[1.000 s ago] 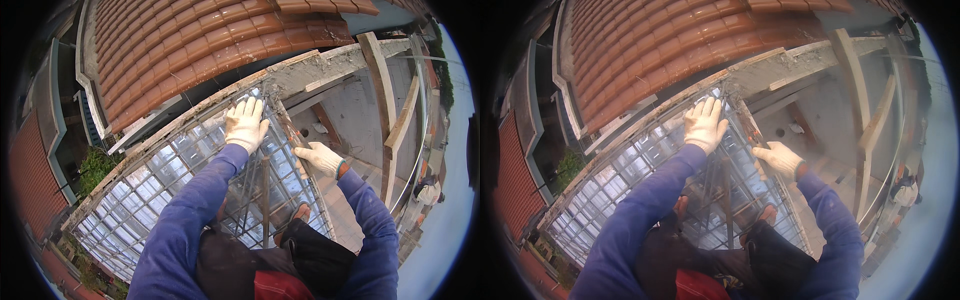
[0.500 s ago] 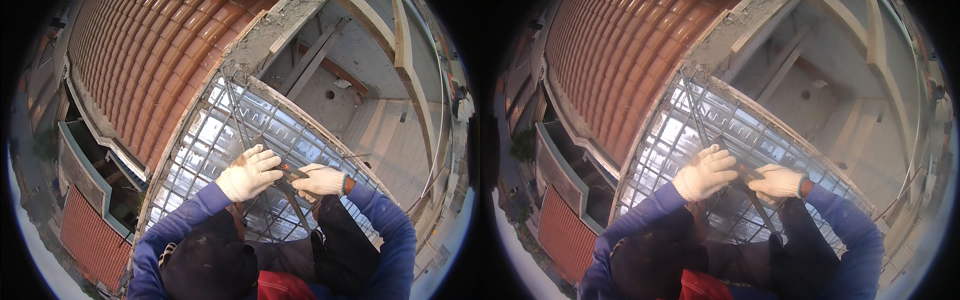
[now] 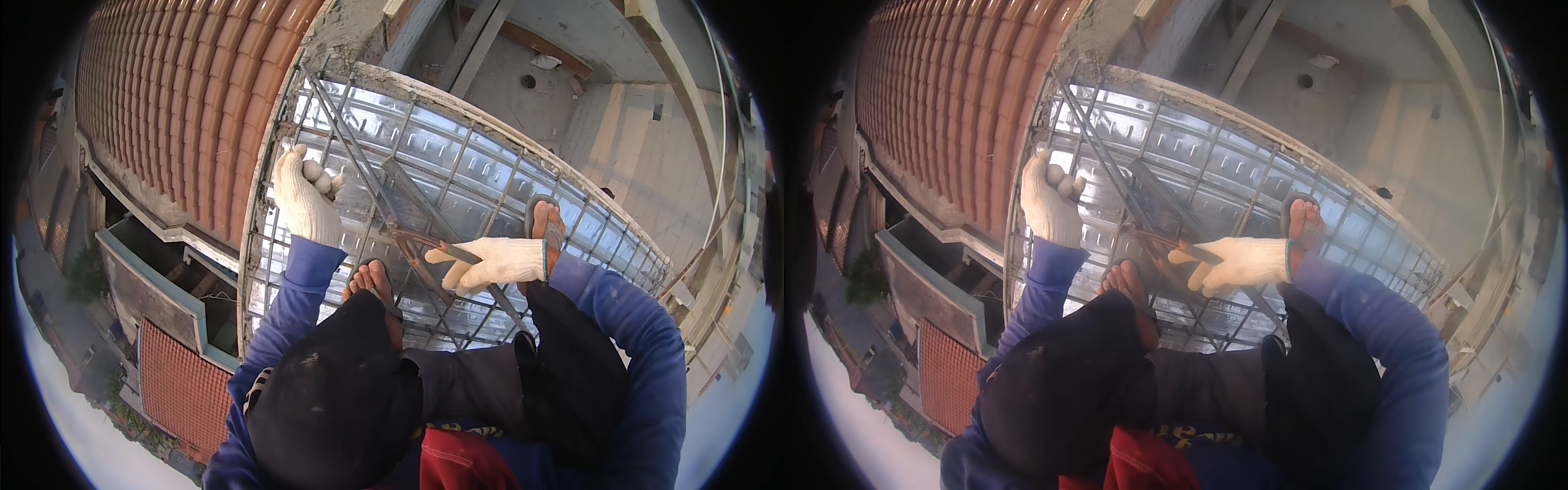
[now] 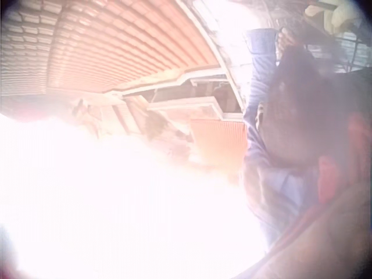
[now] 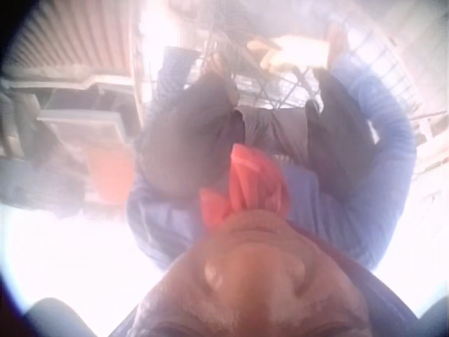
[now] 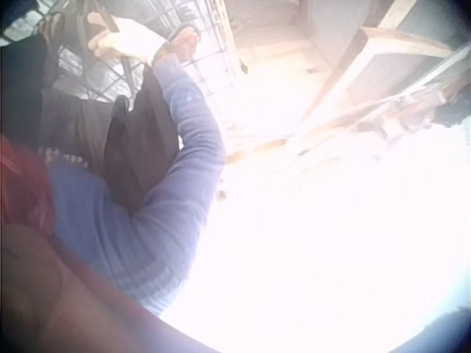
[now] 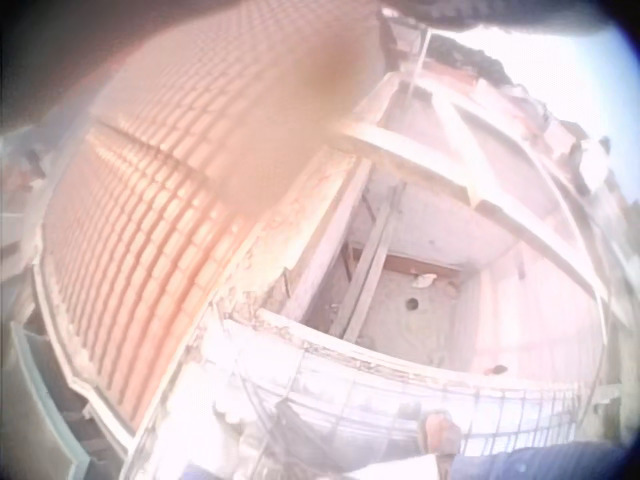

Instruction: The person uses pliers to twist wire ties and secure metal scaffolding poles together on a rooftop. They repeatedly grip, twist, and cut the wires to fasten the frame sections.

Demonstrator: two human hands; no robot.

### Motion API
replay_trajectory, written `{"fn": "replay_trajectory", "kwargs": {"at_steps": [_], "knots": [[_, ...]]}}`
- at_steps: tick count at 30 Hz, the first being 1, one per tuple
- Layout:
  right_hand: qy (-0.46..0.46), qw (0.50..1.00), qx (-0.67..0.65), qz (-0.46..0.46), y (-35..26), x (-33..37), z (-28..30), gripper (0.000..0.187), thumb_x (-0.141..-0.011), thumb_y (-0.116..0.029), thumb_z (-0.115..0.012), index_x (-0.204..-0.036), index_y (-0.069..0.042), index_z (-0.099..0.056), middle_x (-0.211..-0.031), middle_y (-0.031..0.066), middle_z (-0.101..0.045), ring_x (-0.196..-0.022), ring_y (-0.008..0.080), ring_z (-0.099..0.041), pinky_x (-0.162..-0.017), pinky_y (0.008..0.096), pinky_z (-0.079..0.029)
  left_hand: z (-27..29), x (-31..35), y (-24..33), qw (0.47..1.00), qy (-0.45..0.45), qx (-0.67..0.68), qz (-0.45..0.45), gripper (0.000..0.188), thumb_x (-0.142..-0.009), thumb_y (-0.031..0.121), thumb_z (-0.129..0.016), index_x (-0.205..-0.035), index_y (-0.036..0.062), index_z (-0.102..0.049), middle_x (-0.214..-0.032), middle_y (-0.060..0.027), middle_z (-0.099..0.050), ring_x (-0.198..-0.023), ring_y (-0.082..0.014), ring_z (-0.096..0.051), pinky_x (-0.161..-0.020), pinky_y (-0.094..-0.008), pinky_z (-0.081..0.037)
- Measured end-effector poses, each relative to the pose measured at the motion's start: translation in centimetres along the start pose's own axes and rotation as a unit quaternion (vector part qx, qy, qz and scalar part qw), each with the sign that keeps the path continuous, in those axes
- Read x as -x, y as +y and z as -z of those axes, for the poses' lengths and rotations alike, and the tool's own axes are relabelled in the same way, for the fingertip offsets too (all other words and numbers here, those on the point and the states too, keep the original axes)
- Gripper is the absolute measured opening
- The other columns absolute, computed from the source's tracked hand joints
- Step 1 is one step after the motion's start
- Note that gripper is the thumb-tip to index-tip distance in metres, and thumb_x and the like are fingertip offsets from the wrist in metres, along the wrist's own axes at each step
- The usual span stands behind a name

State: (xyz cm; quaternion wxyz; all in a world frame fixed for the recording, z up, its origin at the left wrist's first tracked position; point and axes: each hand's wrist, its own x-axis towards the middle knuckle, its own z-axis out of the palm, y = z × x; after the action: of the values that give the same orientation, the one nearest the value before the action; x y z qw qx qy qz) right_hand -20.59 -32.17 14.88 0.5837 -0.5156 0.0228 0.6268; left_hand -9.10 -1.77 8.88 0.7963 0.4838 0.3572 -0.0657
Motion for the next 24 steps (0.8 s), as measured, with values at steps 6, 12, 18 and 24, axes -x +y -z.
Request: {"fn": "replay_trajectory", "kwargs": {"at_steps": [6, 12, 18, 24], "knots": [[0.071, 0.98, 0.164, -0.091, -1.7, 3.6, 1.4, 0.082, -0.109, -0.028, -0.072, -0.171, 0.003, -0.029, -0.139, 0.0254, -0.07, -0.119, 0.0221, -0.074, -0.104, 0.0286, -0.06, 3.8, -1.5, -3.3, 0.887, -0.019, -0.453, -0.086, 0.051, -0.096, 0.045, -0.084, -0.116, -0.0009, -0.075, -0.095, -0.0084, -0.077, -0.077, -0.0181, -0.074, -0.071, -0.033, -0.059], [0.286, 0.955, -0.054, -0.052, -2.3, 12.2, -1.1, 0.058, -0.101, -0.019, -0.069, -0.154, 0.002, -0.057, -0.131, 0.0137, -0.075, -0.115, 0.0207, -0.074, -0.104, 0.0352, -0.057, 0.9, 0.4, -4.1, 0.783, -0.088, -0.611, -0.07, 0.06, -0.091, 0.049, -0.087, -0.119, -0.0035, -0.075, -0.103, -0.0191, -0.08, -0.098, -0.0317, -0.078, -0.092, -0.0433, -0.059], [0.549, 0.812, -0.194, 0.04, 2.8, 19.0, -6.0, 0.055, -0.103, -0.014, -0.067, -0.154, 0.005, -0.055, -0.131, 0.0147, -0.071, -0.116, 0.0243, -0.072, -0.101, 0.0404, -0.06, 1.9, -0.8, -6.6, 0.806, -0.095, -0.568, -0.136, 0.053, -0.094, 0.044, -0.084, -0.116, -0.0026, -0.074, -0.096, -0.0183, -0.078, -0.092, -0.0325, -0.077, -0.086, -0.0448, -0.059], [0.776, 0.592, -0.218, -0.015, 9.4, 19.0, -11.9, 0.052, -0.103, -0.017, -0.068, -0.15, 0.004, -0.058, -0.122, 0.0117, -0.073, -0.106, 0.0219, -0.072, -0.089, 0.038, -0.059, 3.6, -2.2, -6.4, 0.824, -0.108, -0.545, -0.113, 0.04, -0.095, 0.037, -0.085, -0.099, 0.0008, -0.069, -0.077, -0.0063, -0.066, -0.07, -0.0182, -0.061, -0.07, -0.0378, -0.053]]}}
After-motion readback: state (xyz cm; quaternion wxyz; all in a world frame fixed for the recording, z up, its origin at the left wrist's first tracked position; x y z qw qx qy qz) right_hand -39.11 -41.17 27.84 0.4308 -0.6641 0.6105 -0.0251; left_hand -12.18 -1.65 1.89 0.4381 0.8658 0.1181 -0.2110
